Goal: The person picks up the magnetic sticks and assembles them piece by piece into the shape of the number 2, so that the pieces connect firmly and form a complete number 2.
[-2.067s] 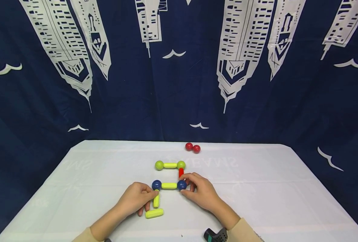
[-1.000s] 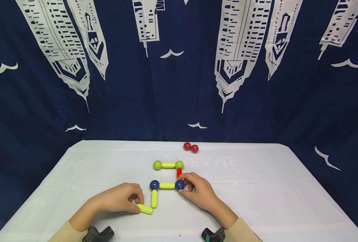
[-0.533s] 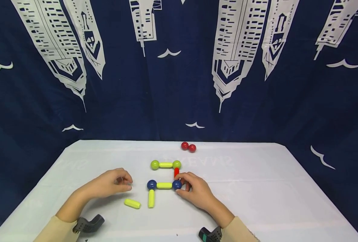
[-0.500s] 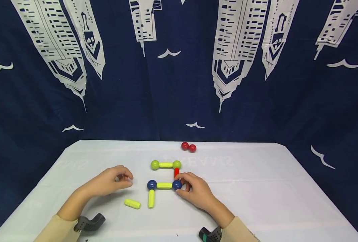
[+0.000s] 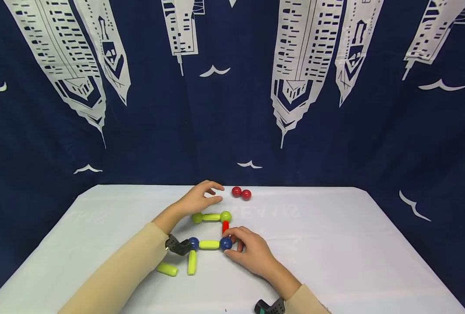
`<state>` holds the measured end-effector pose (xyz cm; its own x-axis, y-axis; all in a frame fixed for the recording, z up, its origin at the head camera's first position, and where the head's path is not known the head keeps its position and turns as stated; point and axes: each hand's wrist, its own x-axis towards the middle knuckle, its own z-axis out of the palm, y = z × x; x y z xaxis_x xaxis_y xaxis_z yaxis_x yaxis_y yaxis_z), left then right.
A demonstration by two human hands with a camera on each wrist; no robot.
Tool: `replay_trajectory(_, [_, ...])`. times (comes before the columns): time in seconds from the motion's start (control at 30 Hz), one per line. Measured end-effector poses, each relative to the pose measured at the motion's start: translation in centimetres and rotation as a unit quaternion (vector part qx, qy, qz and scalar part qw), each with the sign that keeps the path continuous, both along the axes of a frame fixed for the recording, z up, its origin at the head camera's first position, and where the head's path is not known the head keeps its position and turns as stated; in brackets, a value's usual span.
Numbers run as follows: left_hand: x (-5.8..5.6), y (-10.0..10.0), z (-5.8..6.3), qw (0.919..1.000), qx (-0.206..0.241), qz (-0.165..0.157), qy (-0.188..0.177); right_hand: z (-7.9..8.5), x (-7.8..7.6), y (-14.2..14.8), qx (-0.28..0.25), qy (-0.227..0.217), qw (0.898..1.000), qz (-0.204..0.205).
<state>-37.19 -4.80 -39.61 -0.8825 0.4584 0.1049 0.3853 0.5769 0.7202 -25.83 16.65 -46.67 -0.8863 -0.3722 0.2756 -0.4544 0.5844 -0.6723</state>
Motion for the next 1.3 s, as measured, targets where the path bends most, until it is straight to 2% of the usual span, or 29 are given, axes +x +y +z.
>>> replay_trajectory(0.1, [-1.2, 2.3, -0.3, 0.9997, 0.006, -0.007, -0.023, -0.3, 0.1, 0.0, -0.001, 0.008, 1.000, 0.006])
replay_trajectory(0.27, [-2.9, 4.8, -0.6, 0.9960, 0.048, 0.027, -0.071, -0.3, 0.0, 0.0, -0.006, 0.024, 1.000, 0.014])
replay_trajectory(0.37, [-3.5, 5.1, -0.9, 0.9950, 0.044, 0.022, -0.087, -0.3, -0.1, -0.3, -0.009, 0.022, 1.000, 0.019])
replay_trajectory(0.57, [-4.3, 4.7, -1.4, 0.9941, 0.010, -0.004, -0.108, -0.3, -0.2, -0.7, -0.008, 0.027, 0.999, 0.024])
replay_trajectory(0.8, [-4.2, 4.9, -1.8, 0.9944, -0.027, -0.016, -0.101, -0.4, -0.2, -0.2, 0.004, 0.025, 1.000, 0.009])
replay_trajectory(1.0, [-3.6, 5.3, -1.8, 0.9959, -0.033, 0.007, -0.084, -0.3, 0.0, -0.3, 0.005, 0.032, 0.999, 0.008])
replay_trajectory(1.13, [-3.5, 5.6, -2.0, 0.9955, -0.067, 0.026, -0.063, -0.3, 0.1, -0.3, 0.005, 0.024, 1.000, 0.006])
replay_trajectory(1.3, [-3.4, 5.4, -2.0, 0.9942, -0.100, 0.031, -0.021, -0.3, 0.0, -0.3, 0.000, 0.029, 1.000, 0.012])
